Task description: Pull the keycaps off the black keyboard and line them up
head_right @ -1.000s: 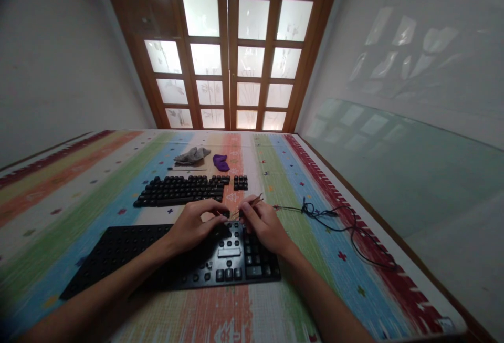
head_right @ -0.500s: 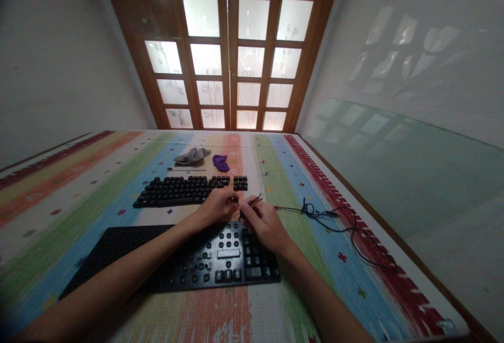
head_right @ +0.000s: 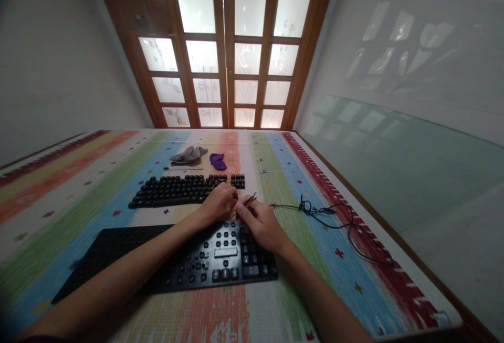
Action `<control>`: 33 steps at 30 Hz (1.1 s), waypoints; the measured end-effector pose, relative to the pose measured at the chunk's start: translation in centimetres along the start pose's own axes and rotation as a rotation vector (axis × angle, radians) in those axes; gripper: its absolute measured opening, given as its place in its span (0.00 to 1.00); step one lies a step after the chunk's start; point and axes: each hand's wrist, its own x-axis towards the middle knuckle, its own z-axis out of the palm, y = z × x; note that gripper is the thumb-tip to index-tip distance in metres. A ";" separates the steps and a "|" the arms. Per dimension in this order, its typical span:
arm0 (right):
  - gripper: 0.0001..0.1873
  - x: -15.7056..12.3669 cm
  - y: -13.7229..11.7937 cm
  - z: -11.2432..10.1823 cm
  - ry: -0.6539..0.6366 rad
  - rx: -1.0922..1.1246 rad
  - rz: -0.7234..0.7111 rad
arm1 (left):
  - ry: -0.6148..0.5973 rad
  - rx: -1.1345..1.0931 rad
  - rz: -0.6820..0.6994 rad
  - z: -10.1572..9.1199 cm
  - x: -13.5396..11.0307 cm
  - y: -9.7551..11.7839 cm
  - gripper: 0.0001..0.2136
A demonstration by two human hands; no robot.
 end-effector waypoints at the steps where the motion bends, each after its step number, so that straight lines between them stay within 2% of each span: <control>1: 0.23 0.0 0.0 0.0 -0.002 -0.003 0.002 | 0.010 0.001 -0.014 0.0 0.0 0.0 0.07; 12: 0.23 0.0 -0.3 0.0 -0.017 -0.024 0.016 | 0.100 -0.033 -0.116 0.0 0.5 -0.1 0.05; 33: 0.25 -0.1 -0.6 0.0 -0.026 -0.115 -0.010 | 0.129 -0.050 -0.120 0.7 1.4 -0.6 0.05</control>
